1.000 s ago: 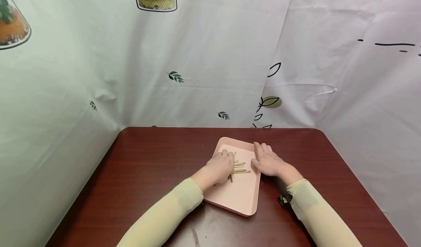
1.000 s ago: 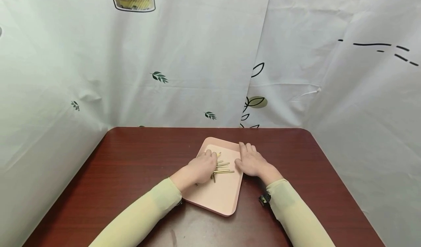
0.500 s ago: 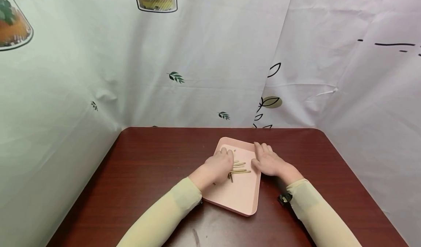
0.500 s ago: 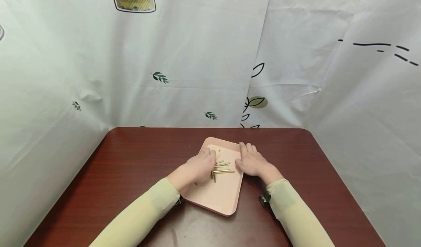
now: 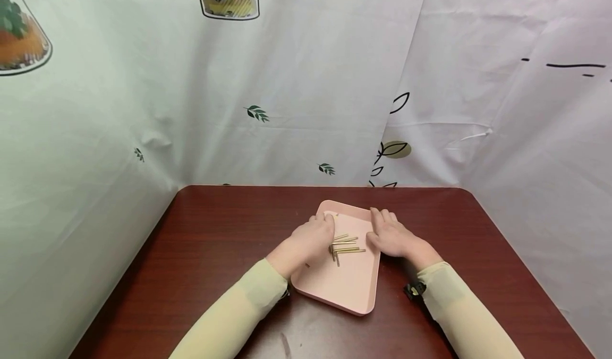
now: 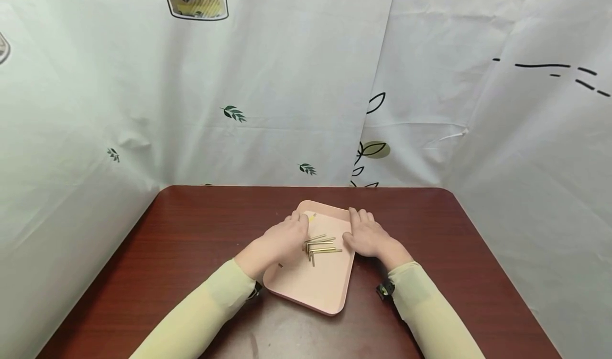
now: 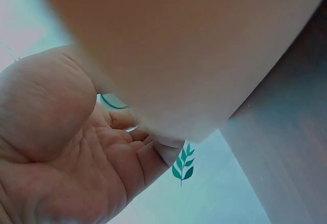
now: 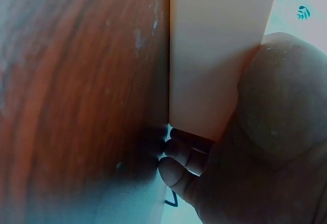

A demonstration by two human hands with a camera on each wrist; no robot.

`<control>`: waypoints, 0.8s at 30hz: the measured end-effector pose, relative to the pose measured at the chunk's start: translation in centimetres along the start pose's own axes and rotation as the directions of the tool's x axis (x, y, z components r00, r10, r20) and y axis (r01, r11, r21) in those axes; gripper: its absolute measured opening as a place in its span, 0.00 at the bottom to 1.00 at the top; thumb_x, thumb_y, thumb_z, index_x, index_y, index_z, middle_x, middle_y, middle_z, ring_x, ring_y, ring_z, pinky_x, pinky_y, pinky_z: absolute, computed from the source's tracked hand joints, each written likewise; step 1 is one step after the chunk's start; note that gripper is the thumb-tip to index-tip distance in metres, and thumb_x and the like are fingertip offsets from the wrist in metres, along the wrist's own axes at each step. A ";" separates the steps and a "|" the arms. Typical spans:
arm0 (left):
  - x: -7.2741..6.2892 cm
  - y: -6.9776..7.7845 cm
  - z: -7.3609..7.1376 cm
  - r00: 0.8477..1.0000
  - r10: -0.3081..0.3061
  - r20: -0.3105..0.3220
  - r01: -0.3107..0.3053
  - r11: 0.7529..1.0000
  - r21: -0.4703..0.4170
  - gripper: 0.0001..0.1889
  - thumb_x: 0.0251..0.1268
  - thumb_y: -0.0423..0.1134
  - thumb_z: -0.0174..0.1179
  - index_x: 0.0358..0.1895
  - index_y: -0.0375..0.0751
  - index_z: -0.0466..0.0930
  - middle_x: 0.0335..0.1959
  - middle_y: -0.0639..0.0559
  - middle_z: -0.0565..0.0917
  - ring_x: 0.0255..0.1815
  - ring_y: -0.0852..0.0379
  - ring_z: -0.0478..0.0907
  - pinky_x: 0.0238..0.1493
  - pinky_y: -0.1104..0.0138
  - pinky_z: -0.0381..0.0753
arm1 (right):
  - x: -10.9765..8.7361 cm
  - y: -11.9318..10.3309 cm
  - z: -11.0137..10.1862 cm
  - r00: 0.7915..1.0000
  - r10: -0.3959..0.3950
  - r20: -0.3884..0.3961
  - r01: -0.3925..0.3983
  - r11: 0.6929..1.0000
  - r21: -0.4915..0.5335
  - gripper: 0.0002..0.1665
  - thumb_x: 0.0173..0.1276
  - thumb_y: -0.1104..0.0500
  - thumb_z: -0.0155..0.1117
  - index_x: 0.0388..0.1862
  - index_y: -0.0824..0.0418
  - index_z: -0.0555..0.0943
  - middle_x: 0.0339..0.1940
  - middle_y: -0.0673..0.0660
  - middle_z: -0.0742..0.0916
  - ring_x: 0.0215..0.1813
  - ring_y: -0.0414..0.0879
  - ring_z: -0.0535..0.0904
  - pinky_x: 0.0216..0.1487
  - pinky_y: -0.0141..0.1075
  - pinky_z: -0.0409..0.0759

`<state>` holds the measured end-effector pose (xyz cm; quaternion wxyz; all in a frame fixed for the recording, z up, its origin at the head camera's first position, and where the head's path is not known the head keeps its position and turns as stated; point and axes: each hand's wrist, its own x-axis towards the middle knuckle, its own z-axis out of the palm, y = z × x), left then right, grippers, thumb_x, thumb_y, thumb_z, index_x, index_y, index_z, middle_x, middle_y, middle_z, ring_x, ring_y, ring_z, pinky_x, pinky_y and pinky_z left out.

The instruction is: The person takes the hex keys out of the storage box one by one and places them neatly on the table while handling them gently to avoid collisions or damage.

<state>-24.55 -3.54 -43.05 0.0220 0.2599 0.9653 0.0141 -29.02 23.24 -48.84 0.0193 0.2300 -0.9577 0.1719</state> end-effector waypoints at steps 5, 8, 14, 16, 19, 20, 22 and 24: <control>-0.2 -0.7 -0.4 0.999 -0.006 -0.034 0.007 1.000 0.015 0.22 0.81 0.34 0.62 0.67 0.25 0.69 0.49 0.37 0.75 0.42 0.50 0.74 0.36 0.60 0.85 | -0.4 -0.4 -0.1 1.000 -0.008 -0.019 0.008 1.000 0.000 0.46 0.74 0.52 0.54 0.81 0.81 0.60 0.63 0.79 0.74 0.64 0.74 0.70 0.64 0.68 0.74; -0.1 -1.0 -0.8 0.999 -0.009 -0.035 0.010 1.000 0.016 0.27 0.80 0.36 0.65 0.71 0.23 0.68 0.50 0.37 0.74 0.43 0.50 0.74 0.37 0.60 0.84 | -0.3 0.4 0.3 0.999 -0.006 -0.033 0.006 1.000 0.002 0.47 0.73 0.52 0.55 0.81 0.81 0.60 0.64 0.79 0.74 0.65 0.75 0.69 0.65 0.68 0.74; -0.1 -1.5 -1.7 0.998 -0.037 -0.045 0.036 0.999 -0.018 0.22 0.82 0.36 0.60 0.68 0.25 0.69 0.50 0.37 0.74 0.44 0.47 0.75 0.42 0.57 0.85 | -0.2 1.3 0.3 0.999 -0.005 -0.050 0.005 1.000 -0.005 0.48 0.74 0.49 0.55 0.82 0.79 0.60 0.63 0.76 0.74 0.64 0.71 0.69 0.64 0.65 0.75; -0.3 -1.7 -1.9 0.998 -0.046 -0.045 0.044 0.999 -0.028 0.19 0.82 0.34 0.59 0.65 0.26 0.69 0.49 0.37 0.74 0.44 0.46 0.76 0.42 0.57 0.85 | -0.3 0.7 -0.2 0.999 -0.007 -0.033 0.008 1.000 0.012 0.48 0.74 0.50 0.55 0.82 0.80 0.59 0.63 0.78 0.74 0.64 0.73 0.69 0.65 0.66 0.75; -0.6 -2.2 -2.0 0.997 -0.068 -0.038 0.067 0.997 -0.047 0.17 0.82 0.33 0.58 0.64 0.26 0.70 0.49 0.37 0.74 0.45 0.46 0.76 0.43 0.57 0.86 | -0.2 0.6 0.0 1.000 -0.005 -0.016 0.005 1.000 0.008 0.47 0.75 0.50 0.54 0.82 0.80 0.59 0.64 0.79 0.74 0.65 0.73 0.69 0.66 0.65 0.74; -0.8 -2.4 -2.0 0.996 -0.078 -0.037 0.076 0.996 -0.053 0.17 0.83 0.33 0.58 0.64 0.26 0.70 0.49 0.37 0.74 0.45 0.46 0.76 0.44 0.56 0.86 | -0.3 0.3 0.0 1.000 -0.009 -0.012 0.009 1.000 0.020 0.47 0.75 0.51 0.54 0.82 0.81 0.59 0.65 0.80 0.73 0.66 0.75 0.68 0.67 0.67 0.73; -1.0 -2.7 -2.1 0.995 -0.094 -0.040 0.091 0.993 -0.071 0.16 0.84 0.33 0.57 0.64 0.26 0.70 0.50 0.36 0.74 0.45 0.45 0.77 0.45 0.56 0.87 | -0.1 0.4 0.3 1.000 -0.013 -0.018 0.013 1.000 0.005 0.47 0.75 0.50 0.55 0.82 0.80 0.60 0.65 0.78 0.74 0.65 0.73 0.69 0.66 0.66 0.74; -1.2 -3.0 -2.1 0.994 -0.103 -0.040 0.099 0.991 -0.087 0.15 0.84 0.33 0.57 0.63 0.25 0.71 0.50 0.35 0.75 0.46 0.44 0.77 0.47 0.55 0.87 | 0.1 0.9 0.9 1.000 -0.019 -0.025 0.019 1.000 -0.008 0.47 0.76 0.49 0.54 0.82 0.79 0.59 0.64 0.78 0.74 0.64 0.72 0.69 0.65 0.64 0.75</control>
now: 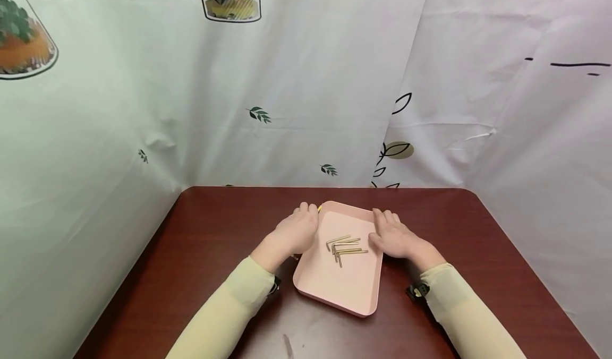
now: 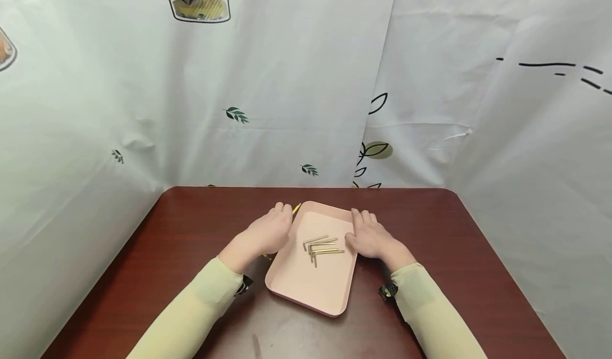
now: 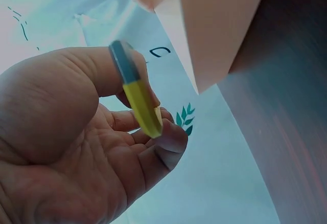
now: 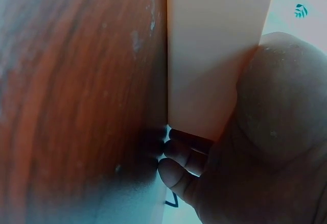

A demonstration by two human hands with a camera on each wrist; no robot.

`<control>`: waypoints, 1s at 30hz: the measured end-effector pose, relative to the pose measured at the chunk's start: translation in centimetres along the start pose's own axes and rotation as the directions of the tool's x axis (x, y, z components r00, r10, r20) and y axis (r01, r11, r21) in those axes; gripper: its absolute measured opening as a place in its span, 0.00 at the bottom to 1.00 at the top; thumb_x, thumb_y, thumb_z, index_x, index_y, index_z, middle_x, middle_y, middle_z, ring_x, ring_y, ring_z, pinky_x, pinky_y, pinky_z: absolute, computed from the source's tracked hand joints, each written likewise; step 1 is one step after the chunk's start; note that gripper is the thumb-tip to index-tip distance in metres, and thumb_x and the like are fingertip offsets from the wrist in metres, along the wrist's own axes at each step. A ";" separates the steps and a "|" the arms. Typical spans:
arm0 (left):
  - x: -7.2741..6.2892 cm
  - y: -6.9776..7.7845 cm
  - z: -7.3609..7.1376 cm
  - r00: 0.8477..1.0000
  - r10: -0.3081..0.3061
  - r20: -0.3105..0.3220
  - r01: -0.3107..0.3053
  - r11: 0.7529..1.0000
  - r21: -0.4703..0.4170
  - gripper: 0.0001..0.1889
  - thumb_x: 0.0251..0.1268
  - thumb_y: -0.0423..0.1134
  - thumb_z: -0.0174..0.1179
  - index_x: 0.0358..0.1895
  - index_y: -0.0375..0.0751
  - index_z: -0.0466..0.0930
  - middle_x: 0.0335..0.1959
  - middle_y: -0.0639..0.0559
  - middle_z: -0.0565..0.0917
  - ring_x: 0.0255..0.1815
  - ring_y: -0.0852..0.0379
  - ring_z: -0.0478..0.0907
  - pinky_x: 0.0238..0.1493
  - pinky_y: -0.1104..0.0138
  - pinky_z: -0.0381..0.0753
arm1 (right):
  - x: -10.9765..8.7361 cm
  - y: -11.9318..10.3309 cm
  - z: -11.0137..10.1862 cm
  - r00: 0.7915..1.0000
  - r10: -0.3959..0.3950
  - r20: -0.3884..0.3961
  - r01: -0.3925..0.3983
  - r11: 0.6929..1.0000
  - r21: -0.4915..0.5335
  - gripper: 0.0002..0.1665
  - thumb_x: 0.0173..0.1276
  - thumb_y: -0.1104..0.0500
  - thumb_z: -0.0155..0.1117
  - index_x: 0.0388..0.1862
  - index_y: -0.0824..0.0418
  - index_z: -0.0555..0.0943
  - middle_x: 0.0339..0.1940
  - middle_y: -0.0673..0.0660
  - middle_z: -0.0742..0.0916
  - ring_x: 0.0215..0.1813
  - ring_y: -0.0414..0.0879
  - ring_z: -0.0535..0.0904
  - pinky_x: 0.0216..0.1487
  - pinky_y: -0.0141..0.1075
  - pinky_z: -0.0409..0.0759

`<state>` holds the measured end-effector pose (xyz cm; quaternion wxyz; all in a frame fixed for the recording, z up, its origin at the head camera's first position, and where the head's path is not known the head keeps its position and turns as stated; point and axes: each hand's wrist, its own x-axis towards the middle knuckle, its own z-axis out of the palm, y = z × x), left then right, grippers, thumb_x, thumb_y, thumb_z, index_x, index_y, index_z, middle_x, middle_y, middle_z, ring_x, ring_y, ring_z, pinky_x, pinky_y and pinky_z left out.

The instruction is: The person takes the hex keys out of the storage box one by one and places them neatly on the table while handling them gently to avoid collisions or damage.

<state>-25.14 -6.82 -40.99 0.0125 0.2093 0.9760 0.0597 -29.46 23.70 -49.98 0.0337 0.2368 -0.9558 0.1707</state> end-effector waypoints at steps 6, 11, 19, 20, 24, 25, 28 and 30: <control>0.3 -1.1 0.1 1.000 -0.022 0.002 0.022 1.000 -0.010 0.18 0.83 0.33 0.58 0.65 0.24 0.70 0.52 0.34 0.75 0.47 0.43 0.78 0.48 0.54 0.86 | 0.0 0.2 -0.3 1.000 0.006 0.005 -0.006 1.000 -0.006 0.47 0.76 0.49 0.53 0.83 0.79 0.58 0.64 0.78 0.74 0.64 0.72 0.69 0.65 0.62 0.76; 0.6 -1.6 0.1 1.000 -0.027 -0.002 0.027 0.999 -0.026 0.17 0.80 0.30 0.58 0.63 0.24 0.70 0.51 0.33 0.75 0.46 0.42 0.78 0.49 0.52 0.86 | -0.8 -1.5 -2.3 0.998 0.055 0.029 -0.056 0.998 0.008 0.46 0.75 0.53 0.55 0.82 0.80 0.60 0.65 0.79 0.74 0.64 0.72 0.70 0.65 0.65 0.75; 0.2 -2.7 0.6 0.997 -0.076 0.030 0.077 0.995 -0.061 0.17 0.77 0.30 0.61 0.61 0.25 0.70 0.50 0.34 0.74 0.46 0.42 0.77 0.48 0.50 0.85 | -1.1 -2.0 -2.2 0.997 0.067 0.046 -0.068 0.998 0.003 0.44 0.76 0.56 0.56 0.82 0.81 0.60 0.68 0.80 0.74 0.67 0.74 0.70 0.68 0.66 0.74; 0.2 -2.9 0.7 0.997 -0.077 0.031 0.079 0.995 -0.064 0.17 0.77 0.29 0.61 0.62 0.25 0.70 0.51 0.34 0.74 0.46 0.42 0.77 0.48 0.50 0.85 | -1.0 -1.8 -2.1 0.997 0.063 0.043 -0.063 0.998 0.007 0.44 0.76 0.55 0.56 0.82 0.81 0.60 0.67 0.80 0.74 0.67 0.74 0.70 0.68 0.66 0.74; 0.2 -3.7 0.9 0.996 -0.081 0.038 0.084 0.993 -0.079 0.16 0.77 0.28 0.59 0.61 0.25 0.70 0.51 0.33 0.74 0.45 0.42 0.77 0.48 0.49 0.85 | -0.8 -1.3 -1.4 0.999 0.034 0.011 -0.034 0.999 -0.003 0.45 0.76 0.52 0.55 0.81 0.80 0.60 0.64 0.79 0.75 0.64 0.73 0.71 0.64 0.66 0.75; 0.2 -3.9 1.0 0.996 -0.081 0.042 0.084 0.993 -0.079 0.16 0.78 0.28 0.59 0.62 0.25 0.70 0.52 0.32 0.74 0.45 0.42 0.77 0.48 0.49 0.85 | -0.7 -1.3 -1.3 1.000 0.030 0.007 -0.030 1.000 0.003 0.46 0.75 0.52 0.54 0.82 0.80 0.60 0.64 0.79 0.75 0.64 0.73 0.70 0.65 0.66 0.75; 0.1 -4.5 1.1 0.995 -0.084 0.051 0.088 0.993 -0.079 0.17 0.78 0.28 0.59 0.63 0.24 0.70 0.52 0.31 0.74 0.45 0.41 0.77 0.48 0.50 0.85 | -0.6 -1.5 -1.3 1.000 0.023 0.015 -0.023 1.000 0.011 0.46 0.76 0.52 0.54 0.82 0.81 0.59 0.65 0.80 0.74 0.64 0.74 0.70 0.66 0.67 0.74; 0.0 -4.8 1.2 0.995 -0.087 0.055 0.091 0.993 -0.080 0.18 0.78 0.27 0.59 0.64 0.23 0.69 0.52 0.31 0.74 0.45 0.41 0.77 0.48 0.50 0.85 | -0.4 -1.5 -1.2 1.000 0.023 0.022 -0.023 1.000 0.012 0.47 0.76 0.51 0.55 0.82 0.81 0.59 0.66 0.80 0.74 0.64 0.74 0.70 0.66 0.66 0.74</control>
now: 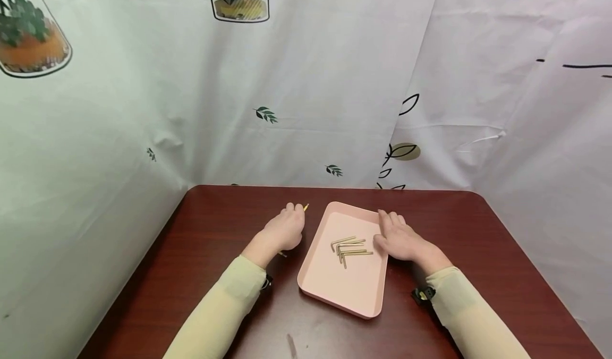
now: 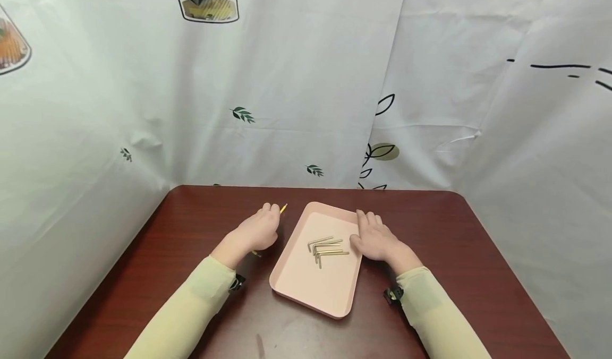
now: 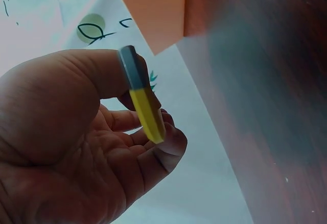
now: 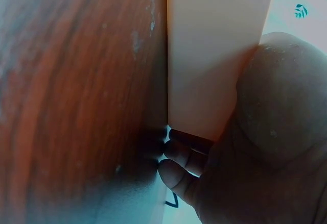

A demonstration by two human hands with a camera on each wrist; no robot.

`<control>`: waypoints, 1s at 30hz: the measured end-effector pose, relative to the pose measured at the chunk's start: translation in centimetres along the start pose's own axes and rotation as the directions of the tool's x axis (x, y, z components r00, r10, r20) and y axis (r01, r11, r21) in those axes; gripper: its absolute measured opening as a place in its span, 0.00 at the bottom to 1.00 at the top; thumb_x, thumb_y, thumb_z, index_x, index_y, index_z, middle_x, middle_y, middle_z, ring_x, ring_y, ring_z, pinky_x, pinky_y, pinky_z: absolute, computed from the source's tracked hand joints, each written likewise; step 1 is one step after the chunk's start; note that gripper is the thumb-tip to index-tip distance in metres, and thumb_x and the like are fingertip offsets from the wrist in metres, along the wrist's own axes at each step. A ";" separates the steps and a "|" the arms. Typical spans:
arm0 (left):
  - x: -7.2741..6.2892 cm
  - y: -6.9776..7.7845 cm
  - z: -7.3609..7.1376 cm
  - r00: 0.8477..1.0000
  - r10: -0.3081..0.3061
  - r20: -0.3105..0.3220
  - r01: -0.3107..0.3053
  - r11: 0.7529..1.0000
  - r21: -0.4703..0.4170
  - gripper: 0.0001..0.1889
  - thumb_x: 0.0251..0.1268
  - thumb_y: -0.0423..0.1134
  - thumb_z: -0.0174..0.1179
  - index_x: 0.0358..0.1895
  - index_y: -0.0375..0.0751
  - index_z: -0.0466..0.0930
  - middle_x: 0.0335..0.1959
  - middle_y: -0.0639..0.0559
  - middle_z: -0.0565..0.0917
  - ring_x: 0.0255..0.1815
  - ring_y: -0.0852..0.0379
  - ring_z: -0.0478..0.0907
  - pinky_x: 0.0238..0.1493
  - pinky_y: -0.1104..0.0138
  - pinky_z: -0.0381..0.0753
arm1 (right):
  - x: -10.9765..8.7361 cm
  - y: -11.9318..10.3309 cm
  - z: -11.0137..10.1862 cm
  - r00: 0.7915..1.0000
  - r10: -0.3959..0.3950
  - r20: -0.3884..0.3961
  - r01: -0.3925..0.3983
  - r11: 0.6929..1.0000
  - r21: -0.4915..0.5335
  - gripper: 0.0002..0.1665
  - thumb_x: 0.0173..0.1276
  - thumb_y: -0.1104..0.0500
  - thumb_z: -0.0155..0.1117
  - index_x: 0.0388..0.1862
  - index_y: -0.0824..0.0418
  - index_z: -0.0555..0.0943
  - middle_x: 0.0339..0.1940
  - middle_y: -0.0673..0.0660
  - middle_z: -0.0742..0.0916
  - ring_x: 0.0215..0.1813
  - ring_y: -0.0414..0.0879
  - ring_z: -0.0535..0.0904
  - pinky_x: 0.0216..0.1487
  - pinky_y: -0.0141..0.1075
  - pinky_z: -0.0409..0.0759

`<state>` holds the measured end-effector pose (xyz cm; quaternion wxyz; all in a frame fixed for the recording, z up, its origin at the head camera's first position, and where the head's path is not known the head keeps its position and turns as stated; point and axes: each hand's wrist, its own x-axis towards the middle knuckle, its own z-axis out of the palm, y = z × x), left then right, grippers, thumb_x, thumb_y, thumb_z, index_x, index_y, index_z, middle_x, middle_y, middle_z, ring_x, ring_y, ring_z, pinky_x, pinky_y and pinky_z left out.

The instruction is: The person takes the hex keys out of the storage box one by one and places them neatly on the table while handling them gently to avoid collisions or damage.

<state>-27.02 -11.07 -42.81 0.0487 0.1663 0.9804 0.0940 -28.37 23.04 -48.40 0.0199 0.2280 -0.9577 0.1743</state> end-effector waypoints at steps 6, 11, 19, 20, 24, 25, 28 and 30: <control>0.2 -0.7 0.3 1.000 -0.007 0.007 0.007 1.000 -0.020 0.17 0.77 0.27 0.59 0.62 0.24 0.69 0.51 0.32 0.74 0.43 0.41 0.78 0.46 0.49 0.84 | 0.3 0.3 0.3 1.000 0.009 0.006 -0.009 1.000 -0.018 0.46 0.76 0.52 0.57 0.82 0.79 0.60 0.66 0.78 0.75 0.64 0.72 0.70 0.65 0.67 0.75; 0.3 -0.9 0.4 1.000 -0.013 0.016 0.014 1.000 -0.024 0.19 0.77 0.26 0.59 0.64 0.22 0.69 0.51 0.31 0.74 0.44 0.39 0.79 0.47 0.49 0.85 | 0.0 -1.0 -1.0 1.000 0.012 0.016 -0.012 1.000 -0.019 0.45 0.76 0.54 0.57 0.82 0.81 0.60 0.66 0.79 0.75 0.63 0.72 0.70 0.67 0.65 0.75; 0.6 -1.4 1.2 0.998 -0.042 0.052 0.043 0.999 -0.005 0.26 0.78 0.28 0.60 0.72 0.21 0.66 0.56 0.28 0.75 0.50 0.38 0.81 0.52 0.50 0.85 | 0.3 0.8 0.7 0.999 -0.023 -0.035 0.022 1.000 -0.012 0.46 0.75 0.50 0.54 0.81 0.80 0.61 0.64 0.78 0.75 0.62 0.72 0.71 0.62 0.67 0.75; 0.6 -1.5 1.3 0.997 -0.049 0.058 0.049 0.999 -0.006 0.26 0.78 0.29 0.60 0.73 0.21 0.66 0.57 0.28 0.75 0.51 0.38 0.81 0.52 0.49 0.85 | 0.3 1.0 0.9 0.999 -0.024 -0.040 0.024 1.000 -0.008 0.46 0.75 0.50 0.54 0.81 0.80 0.61 0.64 0.78 0.75 0.62 0.73 0.70 0.62 0.67 0.75; 1.3 -2.3 2.2 0.996 -0.062 0.065 0.063 0.998 -0.018 0.27 0.77 0.30 0.60 0.73 0.21 0.66 0.58 0.27 0.75 0.52 0.36 0.82 0.52 0.48 0.85 | 0.1 0.4 0.7 1.000 -0.017 -0.025 0.017 1.000 0.000 0.46 0.76 0.53 0.54 0.82 0.82 0.59 0.65 0.81 0.74 0.64 0.75 0.69 0.66 0.68 0.74; 1.5 -2.5 2.3 0.996 -0.064 0.066 0.066 0.998 -0.025 0.27 0.77 0.30 0.60 0.73 0.21 0.66 0.58 0.26 0.75 0.52 0.36 0.82 0.52 0.48 0.85 | 0.1 0.4 0.6 1.000 -0.013 -0.019 0.013 1.000 -0.002 0.46 0.76 0.53 0.54 0.82 0.82 0.59 0.66 0.81 0.74 0.65 0.75 0.69 0.67 0.68 0.74; 2.2 -3.4 3.2 0.997 -0.057 0.057 0.059 0.998 -0.028 0.27 0.74 0.29 0.61 0.71 0.20 0.67 0.56 0.26 0.75 0.49 0.36 0.82 0.48 0.47 0.85 | 0.1 0.2 0.4 1.000 0.001 0.001 -0.001 1.000 -0.016 0.46 0.77 0.53 0.54 0.83 0.81 0.58 0.66 0.81 0.73 0.66 0.75 0.69 0.68 0.67 0.73; 2.5 -3.7 3.6 0.997 -0.057 0.057 0.059 0.998 -0.035 0.27 0.73 0.29 0.61 0.70 0.20 0.67 0.55 0.26 0.75 0.46 0.37 0.83 0.46 0.48 0.86 | 0.1 0.1 0.4 1.000 0.005 0.008 -0.005 1.000 -0.020 0.46 0.77 0.54 0.54 0.83 0.81 0.58 0.67 0.81 0.73 0.67 0.75 0.68 0.69 0.67 0.73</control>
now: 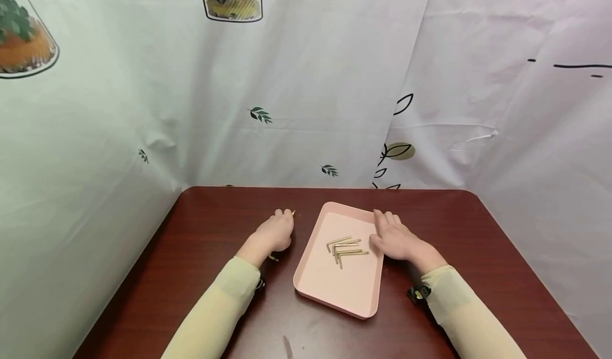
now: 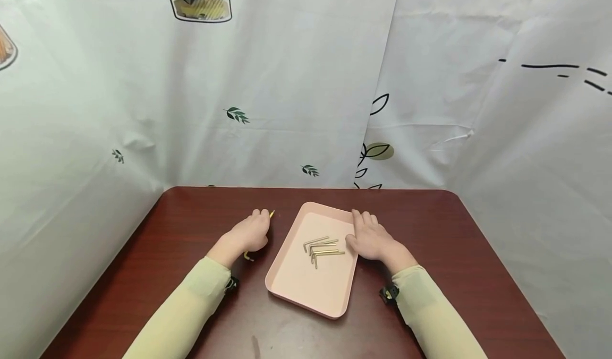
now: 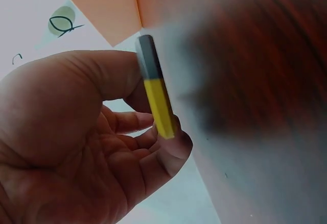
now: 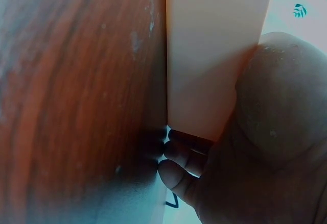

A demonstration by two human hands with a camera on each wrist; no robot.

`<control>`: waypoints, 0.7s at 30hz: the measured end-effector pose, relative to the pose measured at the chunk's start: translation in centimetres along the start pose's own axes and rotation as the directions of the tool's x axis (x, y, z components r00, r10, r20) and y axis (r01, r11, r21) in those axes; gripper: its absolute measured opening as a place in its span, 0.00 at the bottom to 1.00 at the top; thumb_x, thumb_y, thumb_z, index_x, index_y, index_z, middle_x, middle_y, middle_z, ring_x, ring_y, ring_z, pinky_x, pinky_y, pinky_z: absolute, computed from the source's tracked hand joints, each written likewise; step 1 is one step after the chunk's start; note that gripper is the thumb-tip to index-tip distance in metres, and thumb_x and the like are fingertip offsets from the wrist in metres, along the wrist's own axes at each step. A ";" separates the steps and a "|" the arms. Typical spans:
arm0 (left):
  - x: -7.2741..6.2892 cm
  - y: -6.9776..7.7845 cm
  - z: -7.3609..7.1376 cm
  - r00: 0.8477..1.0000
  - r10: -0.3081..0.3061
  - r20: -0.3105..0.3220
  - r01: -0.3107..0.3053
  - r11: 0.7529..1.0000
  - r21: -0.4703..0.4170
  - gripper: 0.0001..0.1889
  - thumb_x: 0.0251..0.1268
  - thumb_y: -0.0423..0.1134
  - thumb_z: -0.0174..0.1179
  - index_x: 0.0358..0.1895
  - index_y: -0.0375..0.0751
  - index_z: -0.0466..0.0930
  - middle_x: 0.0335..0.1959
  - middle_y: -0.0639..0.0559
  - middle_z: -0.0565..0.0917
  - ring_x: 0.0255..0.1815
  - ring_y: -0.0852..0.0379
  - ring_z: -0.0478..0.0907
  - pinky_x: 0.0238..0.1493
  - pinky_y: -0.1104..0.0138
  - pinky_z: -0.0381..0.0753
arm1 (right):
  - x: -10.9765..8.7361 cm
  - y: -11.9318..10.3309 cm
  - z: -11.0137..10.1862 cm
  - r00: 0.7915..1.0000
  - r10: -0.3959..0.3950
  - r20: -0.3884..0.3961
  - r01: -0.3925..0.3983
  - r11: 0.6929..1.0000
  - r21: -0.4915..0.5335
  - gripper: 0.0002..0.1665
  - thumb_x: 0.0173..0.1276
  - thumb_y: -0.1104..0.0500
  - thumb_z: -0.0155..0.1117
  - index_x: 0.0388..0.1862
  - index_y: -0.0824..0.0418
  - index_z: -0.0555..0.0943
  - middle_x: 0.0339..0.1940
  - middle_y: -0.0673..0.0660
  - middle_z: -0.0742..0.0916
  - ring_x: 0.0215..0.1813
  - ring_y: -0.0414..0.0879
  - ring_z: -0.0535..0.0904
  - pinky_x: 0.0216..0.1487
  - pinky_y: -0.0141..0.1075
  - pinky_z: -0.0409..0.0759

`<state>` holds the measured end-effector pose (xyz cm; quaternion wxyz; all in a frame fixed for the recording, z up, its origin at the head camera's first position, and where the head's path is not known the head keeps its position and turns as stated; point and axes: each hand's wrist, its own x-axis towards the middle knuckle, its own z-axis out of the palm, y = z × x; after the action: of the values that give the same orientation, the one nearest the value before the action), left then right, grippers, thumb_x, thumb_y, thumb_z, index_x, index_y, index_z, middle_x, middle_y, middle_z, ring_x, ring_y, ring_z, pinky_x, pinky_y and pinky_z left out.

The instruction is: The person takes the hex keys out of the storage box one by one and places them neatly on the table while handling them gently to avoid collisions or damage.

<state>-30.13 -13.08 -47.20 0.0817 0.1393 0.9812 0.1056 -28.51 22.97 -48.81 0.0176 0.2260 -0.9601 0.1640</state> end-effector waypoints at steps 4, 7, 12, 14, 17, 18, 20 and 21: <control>0.4 -0.5 0.4 1.000 -0.005 0.000 0.005 1.000 0.011 0.27 0.72 0.29 0.62 0.69 0.21 0.68 0.54 0.27 0.76 0.43 0.38 0.83 0.44 0.49 0.85 | 0.0 -0.1 0.0 1.000 -0.012 -0.022 0.012 1.000 0.007 0.46 0.75 0.53 0.54 0.82 0.81 0.59 0.66 0.81 0.74 0.67 0.76 0.69 0.68 0.67 0.73; 0.2 -0.4 0.2 1.000 -0.014 0.009 0.014 1.000 0.016 0.27 0.74 0.29 0.62 0.70 0.20 0.68 0.55 0.26 0.76 0.45 0.37 0.84 0.46 0.49 0.85 | 0.0 0.1 0.1 0.999 -0.013 -0.041 0.013 1.000 0.012 0.46 0.74 0.52 0.54 0.81 0.81 0.61 0.64 0.79 0.75 0.65 0.74 0.70 0.66 0.69 0.73; -0.4 0.2 -0.6 0.998 -0.054 0.037 0.054 0.999 -0.001 0.28 0.75 0.28 0.61 0.72 0.19 0.66 0.58 0.22 0.75 0.49 0.34 0.84 0.48 0.48 0.84 | 0.0 0.2 0.0 0.999 -0.016 -0.033 0.016 1.000 0.013 0.46 0.75 0.52 0.53 0.82 0.81 0.60 0.64 0.79 0.74 0.64 0.74 0.69 0.66 0.68 0.73; -0.5 0.4 -0.9 0.996 -0.076 0.052 0.076 0.997 -0.012 0.29 0.76 0.29 0.60 0.73 0.18 0.65 0.60 0.22 0.74 0.50 0.34 0.84 0.48 0.47 0.83 | -0.1 0.2 -0.1 1.000 -0.019 -0.025 0.019 1.000 0.007 0.46 0.76 0.53 0.53 0.82 0.82 0.59 0.65 0.80 0.74 0.65 0.75 0.69 0.67 0.67 0.73; 1.0 -0.9 0.5 0.997 -0.070 0.042 0.070 0.998 0.001 0.30 0.75 0.30 0.61 0.74 0.19 0.64 0.60 0.22 0.74 0.50 0.33 0.84 0.47 0.47 0.83 | 0.0 0.3 0.0 1.000 -0.011 -0.016 0.011 1.000 -0.007 0.46 0.76 0.53 0.54 0.83 0.81 0.58 0.65 0.80 0.74 0.65 0.75 0.69 0.68 0.67 0.73; 1.3 -1.2 0.9 0.996 -0.074 0.048 0.074 0.997 -0.006 0.31 0.75 0.30 0.61 0.75 0.19 0.63 0.61 0.21 0.74 0.51 0.33 0.84 0.48 0.47 0.83 | 0.0 0.3 0.0 1.000 -0.011 -0.016 0.011 1.000 -0.007 0.46 0.76 0.53 0.54 0.83 0.81 0.58 0.66 0.80 0.74 0.65 0.74 0.69 0.68 0.67 0.73; 2.0 -1.8 1.7 0.996 -0.072 0.047 0.073 0.997 -0.003 0.32 0.75 0.30 0.61 0.76 0.20 0.63 0.62 0.21 0.74 0.51 0.33 0.84 0.47 0.47 0.84 | 0.1 0.4 0.2 1.000 -0.013 -0.021 0.013 1.000 -0.003 0.46 0.75 0.53 0.55 0.82 0.81 0.58 0.65 0.80 0.74 0.65 0.74 0.69 0.67 0.67 0.73; 2.2 -2.1 1.9 0.997 -0.070 0.044 0.070 0.998 -0.002 0.32 0.75 0.31 0.61 0.76 0.20 0.63 0.62 0.21 0.74 0.50 0.33 0.85 0.46 0.48 0.83 | 0.1 0.5 0.3 0.999 -0.017 -0.027 0.017 1.000 0.004 0.47 0.75 0.53 0.55 0.82 0.81 0.59 0.65 0.80 0.74 0.64 0.74 0.69 0.67 0.67 0.74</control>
<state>-32.42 -14.01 -49.85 0.1070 0.1068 0.9833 0.1013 -28.77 23.24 -49.18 0.0316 0.2318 -0.9575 0.1688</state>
